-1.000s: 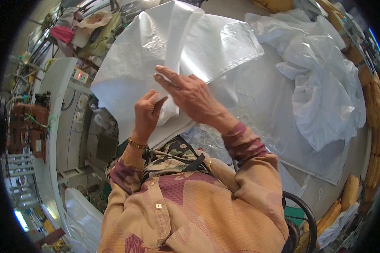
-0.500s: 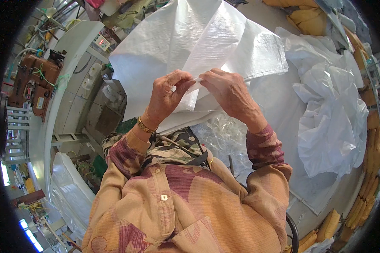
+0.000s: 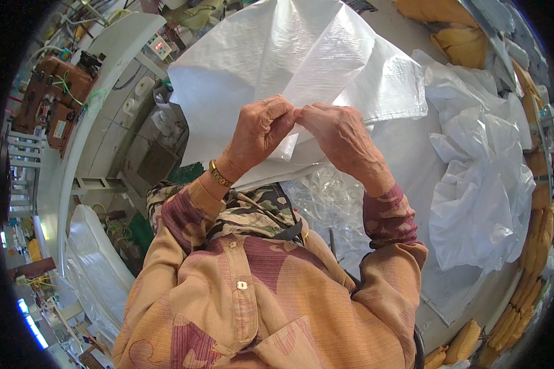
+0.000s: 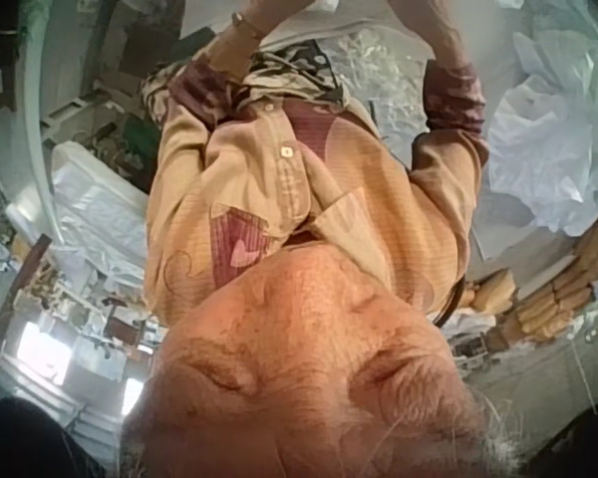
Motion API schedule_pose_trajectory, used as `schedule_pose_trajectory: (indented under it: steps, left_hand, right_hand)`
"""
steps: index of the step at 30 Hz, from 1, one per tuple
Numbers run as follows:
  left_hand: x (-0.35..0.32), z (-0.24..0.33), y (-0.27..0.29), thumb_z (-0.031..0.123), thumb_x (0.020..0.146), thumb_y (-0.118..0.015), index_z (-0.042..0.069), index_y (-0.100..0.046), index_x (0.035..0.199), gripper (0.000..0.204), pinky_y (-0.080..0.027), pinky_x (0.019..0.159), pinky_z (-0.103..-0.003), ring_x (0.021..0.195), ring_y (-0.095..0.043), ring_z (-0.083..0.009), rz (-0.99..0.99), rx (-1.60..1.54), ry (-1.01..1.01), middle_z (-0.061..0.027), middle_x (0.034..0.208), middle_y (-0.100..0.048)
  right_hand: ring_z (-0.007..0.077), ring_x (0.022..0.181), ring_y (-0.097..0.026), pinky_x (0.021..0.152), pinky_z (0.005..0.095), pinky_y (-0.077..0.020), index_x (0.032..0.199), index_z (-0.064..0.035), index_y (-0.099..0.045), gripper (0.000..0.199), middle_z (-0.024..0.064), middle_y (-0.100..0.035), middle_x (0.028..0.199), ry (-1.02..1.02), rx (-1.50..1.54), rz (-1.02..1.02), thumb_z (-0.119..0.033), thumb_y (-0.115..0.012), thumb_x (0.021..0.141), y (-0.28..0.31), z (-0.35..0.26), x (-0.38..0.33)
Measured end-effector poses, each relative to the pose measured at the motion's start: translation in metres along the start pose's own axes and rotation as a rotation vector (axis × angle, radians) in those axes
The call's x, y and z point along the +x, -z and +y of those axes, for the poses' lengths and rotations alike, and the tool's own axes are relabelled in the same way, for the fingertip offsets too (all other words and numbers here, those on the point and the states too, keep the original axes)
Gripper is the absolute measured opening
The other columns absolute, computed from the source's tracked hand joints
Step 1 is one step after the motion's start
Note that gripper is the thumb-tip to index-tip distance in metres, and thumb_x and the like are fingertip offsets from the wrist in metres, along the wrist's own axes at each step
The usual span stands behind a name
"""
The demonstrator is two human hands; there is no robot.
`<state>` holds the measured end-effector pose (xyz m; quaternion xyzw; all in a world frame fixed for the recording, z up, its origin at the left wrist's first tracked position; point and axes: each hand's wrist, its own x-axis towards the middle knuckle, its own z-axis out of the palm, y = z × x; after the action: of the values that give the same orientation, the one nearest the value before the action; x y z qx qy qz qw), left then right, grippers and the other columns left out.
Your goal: The person aligns a plastic liner inside a woven sack, folds and creases the edges and corners of the sack over the liner by hand, and turns the sack over to fold the remaining sides.
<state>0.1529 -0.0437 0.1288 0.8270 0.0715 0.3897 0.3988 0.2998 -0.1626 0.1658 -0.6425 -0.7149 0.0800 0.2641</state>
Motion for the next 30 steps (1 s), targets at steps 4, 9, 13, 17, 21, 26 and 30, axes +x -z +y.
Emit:
schedule_pose_trajectory:
  steps: [4,9,13,17,21,26,30]
  left_hand:
    - [-0.003,-0.018,0.004,0.016,0.093,-0.062,0.0,-0.057,0.077,0.023,-0.038,0.052,-0.032,0.054,-0.036,-0.0235,0.105,-0.095,0.365,-0.0135,0.061,-0.05]
    - [-0.044,-0.05,0.033,0.023,0.092,-0.06,0.003,-0.054,0.072,0.029,-0.041,0.052,-0.042,0.058,-0.052,-0.038,-0.017,0.349,0.228,-0.0181,0.065,-0.054]
    - [-0.101,-0.091,0.071,0.025,0.092,-0.058,0.005,-0.052,0.074,0.028,-0.045,0.057,-0.048,0.068,-0.059,-0.0402,-0.119,0.747,0.334,-0.0178,0.07,-0.057]
    - [-0.154,-0.1,0.116,0.024,0.093,-0.057,0.006,-0.053,0.076,0.025,-0.045,0.057,-0.048,0.07,-0.06,-0.0394,-0.167,0.871,0.415,-0.0169,0.074,-0.059]
    - [-0.21,-0.097,0.168,0.024,0.094,-0.054,0.008,-0.054,0.076,0.024,-0.049,0.057,-0.045,0.069,-0.063,-0.0356,-0.213,1.103,0.506,-0.0144,0.074,-0.061]
    - [-0.345,-0.089,0.283,0.021,0.091,-0.056,0.008,-0.058,0.077,0.019,-0.048,0.06,-0.049,0.073,-0.064,-0.0382,-0.278,1.388,0.753,-0.0163,0.074,-0.062]
    - [-0.449,-0.053,0.372,0.023,0.091,-0.057,0.005,-0.065,0.083,0.021,-0.049,0.066,-0.052,0.079,-0.065,-0.0403,-0.381,1.529,1.133,-0.0196,0.08,-0.066]
  right_hand:
    - [0.0265,0.079,-0.068,0.069,0.0355,-0.0528,0.098,0.0011,-0.065,0.018,0.0137,-0.068,0.089,-0.052,0.178,0.198,0.001,-0.053,0.085,-0.002,0.006,0.002]
    - [0.0198,0.076,-0.069,0.07,0.0307,-0.0592,0.102,0.0038,-0.067,0.02,0.0091,-0.068,0.095,-0.154,0.744,0.64,-0.012,-0.055,0.097,0.025,0.078,0.004]
    - [0.0198,0.069,-0.069,0.069,0.0313,-0.0593,0.104,0.0013,-0.064,0.022,0.0095,-0.068,0.091,-0.367,0.691,0.848,-0.019,-0.06,0.097,0.065,0.15,-0.008]
    - [0.0215,0.069,-0.068,0.069,0.0336,-0.0596,0.103,0.0007,-0.063,0.021,0.0117,-0.068,0.091,-0.424,0.734,0.92,-0.019,-0.061,0.096,0.096,0.238,-0.037]
    - [0.0265,0.082,-0.069,0.072,0.0405,-0.0595,0.11,0.0004,-0.06,0.023,0.0155,-0.066,0.101,-0.556,0.826,1.071,-0.017,-0.06,0.096,0.109,0.32,-0.084]
    - [0.0274,0.094,-0.066,0.078,0.0434,-0.0558,0.116,-0.001,-0.057,0.023,0.0157,-0.064,0.11,-0.71,0.829,1.136,-0.01,-0.051,0.095,0.105,0.404,-0.128]
    - [0.025,0.094,-0.067,0.077,0.043,-0.0553,0.109,-0.0068,-0.063,0.021,0.0128,-0.067,0.104,-0.703,0.864,1.081,-0.016,-0.055,0.092,0.134,0.471,-0.155]
